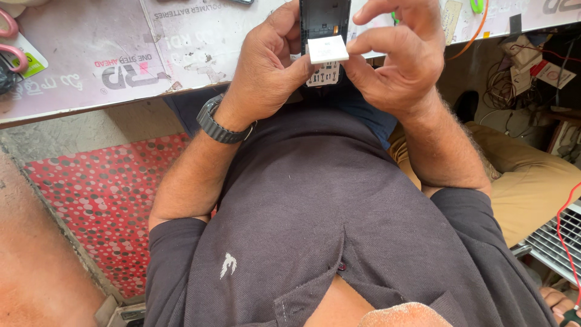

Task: The person disassembles a small electronic device, removes a circuit board, and uses a green pen-like tool to clean or adjust components on the board. They then spray the board with a liquid from a small bottle.

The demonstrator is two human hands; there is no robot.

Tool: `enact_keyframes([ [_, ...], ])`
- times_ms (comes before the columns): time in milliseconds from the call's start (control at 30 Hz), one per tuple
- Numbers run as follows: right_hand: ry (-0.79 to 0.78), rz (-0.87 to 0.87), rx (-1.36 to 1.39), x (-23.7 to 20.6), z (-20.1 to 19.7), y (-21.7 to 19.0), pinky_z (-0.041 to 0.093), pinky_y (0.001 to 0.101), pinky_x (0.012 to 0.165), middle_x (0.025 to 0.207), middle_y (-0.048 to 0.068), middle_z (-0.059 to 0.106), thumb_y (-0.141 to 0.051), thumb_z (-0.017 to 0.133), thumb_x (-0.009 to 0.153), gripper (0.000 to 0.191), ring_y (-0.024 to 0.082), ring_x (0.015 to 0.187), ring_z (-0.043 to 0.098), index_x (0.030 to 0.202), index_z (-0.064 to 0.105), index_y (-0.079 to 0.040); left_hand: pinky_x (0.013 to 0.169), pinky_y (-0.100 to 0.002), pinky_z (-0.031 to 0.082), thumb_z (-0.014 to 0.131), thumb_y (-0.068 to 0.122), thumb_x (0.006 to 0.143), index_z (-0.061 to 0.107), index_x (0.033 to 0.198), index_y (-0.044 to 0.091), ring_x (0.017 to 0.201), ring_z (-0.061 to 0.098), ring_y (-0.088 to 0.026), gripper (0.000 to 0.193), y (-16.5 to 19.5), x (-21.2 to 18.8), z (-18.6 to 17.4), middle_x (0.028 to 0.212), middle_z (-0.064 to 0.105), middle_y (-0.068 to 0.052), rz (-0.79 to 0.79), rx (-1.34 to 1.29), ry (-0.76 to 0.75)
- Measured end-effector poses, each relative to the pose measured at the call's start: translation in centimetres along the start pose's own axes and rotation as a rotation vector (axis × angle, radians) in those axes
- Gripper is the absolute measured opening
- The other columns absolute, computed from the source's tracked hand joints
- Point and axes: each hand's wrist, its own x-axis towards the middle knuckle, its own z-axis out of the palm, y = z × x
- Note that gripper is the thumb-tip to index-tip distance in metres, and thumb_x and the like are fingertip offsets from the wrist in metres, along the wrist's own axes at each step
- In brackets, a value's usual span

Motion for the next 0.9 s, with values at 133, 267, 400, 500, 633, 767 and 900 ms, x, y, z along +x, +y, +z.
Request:
enact_keyframes([
  [133,0.013,0.046,0.102,0.4,0.4,0.0,0.052,0.0346,0.083,0.117,0.012,0.055,0.002,0.093,0.1,0.03,0.024,0.106,0.06,0.11,0.065,-0.004,0.103,-0.026,0.059,0.067,-0.002,0.112,0.051,0.146,0.0,0.118,0.067,-0.011,0.038,0.2,0.1,0.0,0.126,0.069,-0.011,-0.025,-0.004,0.006],
  [267,0.041,0.086,0.13,0.7,0.5,-0.2,0.053,0.0349,0.083,0.109,0.014,0.059,0.001,0.09,0.099,0.029,0.022,0.101,0.061,0.109,0.064,-0.002,0.106,-0.027,0.058,0.068,-0.001,0.111,0.048,0.148,-0.001,0.12,0.067,-0.012,0.042,0.4,0.1,0.1,0.128,0.068,-0.01,-0.025,-0.053,0.0],
  [400,0.074,0.203,0.062,0.1,0.4,-0.3,0.054,0.0358,0.08,0.099,0.011,0.065,0.005,0.081,0.099,0.019,0.021,0.091,0.065,0.106,0.064,0.003,0.112,-0.028,0.056,0.069,-0.001,0.11,0.047,0.147,-0.002,0.124,0.066,-0.013,0.043,0.8,0.2,0.2,0.132,0.067,-0.01,-0.021,-0.071,-0.003],
  [500,0.132,0.427,0.341,-0.9,0.9,-0.4,0.059,0.0269,0.078,0.103,0.008,0.068,0.001,0.074,0.11,0.012,0.016,0.089,0.069,0.114,0.063,0.003,0.109,-0.029,0.056,0.071,-0.001,0.109,0.05,0.142,-0.002,0.121,0.066,-0.013,0.039,0.7,-0.1,0.1,0.13,0.067,-0.009,-0.05,-0.157,0.022],
  [633,0.065,0.639,0.564,-3.0,0.8,-1.2,0.06,0.0273,0.069,0.095,0.011,0.07,0.001,0.066,0.117,0.007,0.018,0.08,0.071,0.112,0.067,0.005,0.097,-0.03,0.061,0.073,-0.001,0.106,0.062,0.125,-0.002,0.106,0.07,-0.014,0.022,-0.1,-0.9,-0.1,0.117,0.071,-0.009,-0.077,-0.231,0.122],
  [767,0.048,0.856,0.895,-3.7,1.5,-0.8,0.058,0.0274,0.064,0.093,0.009,0.07,-0.001,0.067,0.114,0.005,0.016,0.075,0.069,0.113,0.069,0.003,0.083,-0.031,0.063,0.075,0.0,0.107,0.068,0.116,-0.003,0.092,0.073,-0.016,0.012,-0.3,-0.9,-0.4,0.102,0.074,-0.009,-0.131,-0.292,0.228],
  [900,0.074,1.015,1.089,-3.6,2.2,-0.3,0.056,0.0283,0.061,0.095,0.009,0.071,-0.001,0.07,0.107,0.003,0.015,0.072,0.067,0.108,0.07,0.002,0.082,-0.031,0.064,0.075,0.003,0.106,0.071,0.111,-0.002,0.089,0.075,-0.017,0.008,-0.2,-0.9,-0.3,0.103,0.075,-0.008,-0.152,-0.277,0.259],
])
